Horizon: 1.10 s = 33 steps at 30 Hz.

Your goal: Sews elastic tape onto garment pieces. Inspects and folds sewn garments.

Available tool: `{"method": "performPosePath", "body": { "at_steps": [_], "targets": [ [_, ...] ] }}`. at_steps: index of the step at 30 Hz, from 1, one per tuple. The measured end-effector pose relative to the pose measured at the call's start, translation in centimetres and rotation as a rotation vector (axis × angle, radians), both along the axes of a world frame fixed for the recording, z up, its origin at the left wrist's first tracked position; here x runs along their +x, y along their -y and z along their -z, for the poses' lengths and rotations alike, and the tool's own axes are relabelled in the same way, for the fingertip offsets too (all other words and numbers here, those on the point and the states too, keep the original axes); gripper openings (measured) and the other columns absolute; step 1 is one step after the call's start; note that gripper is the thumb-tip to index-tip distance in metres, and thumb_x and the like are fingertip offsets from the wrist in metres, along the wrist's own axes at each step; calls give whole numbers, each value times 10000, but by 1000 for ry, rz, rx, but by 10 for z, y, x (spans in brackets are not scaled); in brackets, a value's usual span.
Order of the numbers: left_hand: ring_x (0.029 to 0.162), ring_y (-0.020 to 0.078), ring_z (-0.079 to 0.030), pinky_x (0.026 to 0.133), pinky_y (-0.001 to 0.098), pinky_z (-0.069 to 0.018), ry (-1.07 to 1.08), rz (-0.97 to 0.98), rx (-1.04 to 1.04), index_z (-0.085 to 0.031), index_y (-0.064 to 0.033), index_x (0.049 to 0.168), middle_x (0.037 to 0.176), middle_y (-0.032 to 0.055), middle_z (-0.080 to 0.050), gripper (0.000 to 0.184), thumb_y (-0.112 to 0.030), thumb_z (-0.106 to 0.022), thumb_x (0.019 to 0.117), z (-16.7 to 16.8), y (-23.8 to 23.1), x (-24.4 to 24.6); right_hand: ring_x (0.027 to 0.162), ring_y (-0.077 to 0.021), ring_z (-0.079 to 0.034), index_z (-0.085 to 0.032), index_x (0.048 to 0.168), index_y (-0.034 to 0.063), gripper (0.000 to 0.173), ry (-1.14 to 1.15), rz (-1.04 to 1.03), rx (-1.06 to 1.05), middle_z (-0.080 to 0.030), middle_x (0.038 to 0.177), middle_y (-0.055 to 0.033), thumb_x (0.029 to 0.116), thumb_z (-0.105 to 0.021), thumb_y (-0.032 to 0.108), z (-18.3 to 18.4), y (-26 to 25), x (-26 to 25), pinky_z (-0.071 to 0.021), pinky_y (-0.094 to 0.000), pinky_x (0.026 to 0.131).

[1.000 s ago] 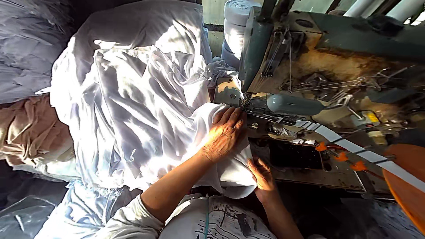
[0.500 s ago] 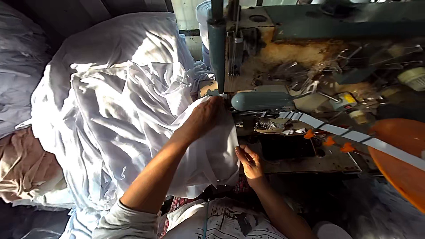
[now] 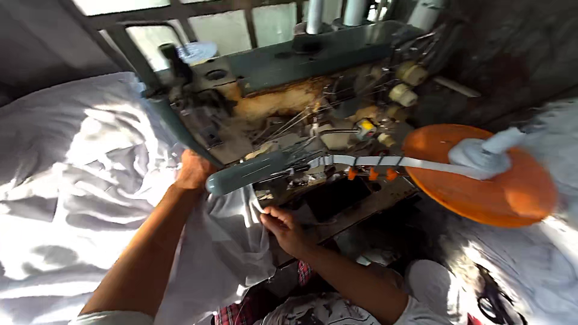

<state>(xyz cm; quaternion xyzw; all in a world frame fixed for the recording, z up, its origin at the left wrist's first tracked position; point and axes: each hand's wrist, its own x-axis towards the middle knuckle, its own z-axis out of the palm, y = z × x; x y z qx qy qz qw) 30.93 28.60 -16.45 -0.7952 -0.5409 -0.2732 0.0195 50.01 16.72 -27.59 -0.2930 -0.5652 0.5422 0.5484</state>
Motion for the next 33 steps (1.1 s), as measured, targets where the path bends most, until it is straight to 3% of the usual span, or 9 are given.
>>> {"method": "performPosePath", "body": {
  "at_steps": [3, 7, 9, 14, 18, 20, 23, 29, 33],
  "targets": [
    [1224, 519, -567, 1048, 659, -393, -143, -34, -258, -645, 116, 1205, 1242, 347, -627, 349, -132, -702, 965, -16, -4, 3, 771, -104, -600, -617, 1120, -130, 257, 169, -40, -16, -635, 920, -139, 1058, -452, 56, -4, 3, 15, -522, -259, 719],
    [1270, 469, -542, 1117, 537, -370, -168, -149, -500, -612, 162, 1218, 1288, 354, -599, 266, 0, -594, 1007, -40, -1, 14, 1124, -348, -677, -704, 1168, -70, 250, 701, 204, 274, -696, 1162, -238, 983, -554, 3, 7, 25, 39, -541, -472, 984],
    [1322, 451, -513, 1144, 499, -347, -168, -281, -556, -588, 173, 1246, 1334, 357, -576, 268, 22, -537, 1031, -58, 8, 28, 1146, -362, -667, -731, 1105, -18, 218, 922, 329, 472, -707, 1157, -200, 903, -651, -21, 25, 35, 43, -543, -502, 975],
    [1278, 611, -477, 1070, 710, -333, -203, -125, -286, -567, 199, 1240, 1297, 441, -534, 323, 19, -636, 981, -67, 2, -17, 1015, -277, -705, -743, 1074, 44, 227, 1215, 513, 644, -723, 1072, -113, 868, -677, -25, 46, 39, 37, -588, -402, 853],
    [1021, 570, -623, 922, 698, -449, -389, -96, -238, -692, 101, 1088, 1005, 363, -654, 149, 15, -623, 988, -80, 20, -71, 938, -343, -721, -759, 1007, -18, 194, 1197, 508, 634, -723, 1016, -183, 819, -714, -45, 36, 31, 35, -605, -436, 784],
    [738, 445, -653, 702, 662, -494, -388, 20, -142, -714, 8, 943, 748, 218, -650, 52, -38, -728, 922, -76, 41, -95, 1006, -382, -715, -746, 1017, -52, 172, 1189, 435, 541, -712, 1087, -230, 859, -677, -57, 29, 27, 40, -601, -461, 857],
    [634, 269, -672, 564, 558, -547, -412, 117, -157, -736, -160, 895, 681, 29, -655, 151, -302, -779, 866, -69, 104, -74, 1042, -403, -714, -716, 1042, -97, 199, 1070, 402, 406, -700, 1145, -269, 976, -586, 39, 28, 20, 48, -592, -492, 886],
    [592, 100, -634, 600, 298, -554, 170, 117, -554, -699, -1, 981, 744, 42, -701, 201, -128, -559, 1049, -16, 136, -62, 718, -111, -702, -679, 954, -101, 220, 398, 388, 303, -690, 839, -126, 999, -565, 82, 5, 21, 48, -613, -255, 693],
    [615, 21, -621, 604, 194, -536, 697, 118, -588, -674, -7, 983, 774, -19, -698, 180, -102, -531, 1037, 12, 147, -57, 632, -80, -652, -615, 1130, -106, 286, 487, 222, 330, -701, 839, -80, 1074, -427, 102, -35, 16, 25, -574, -242, 611]
  ]
}}
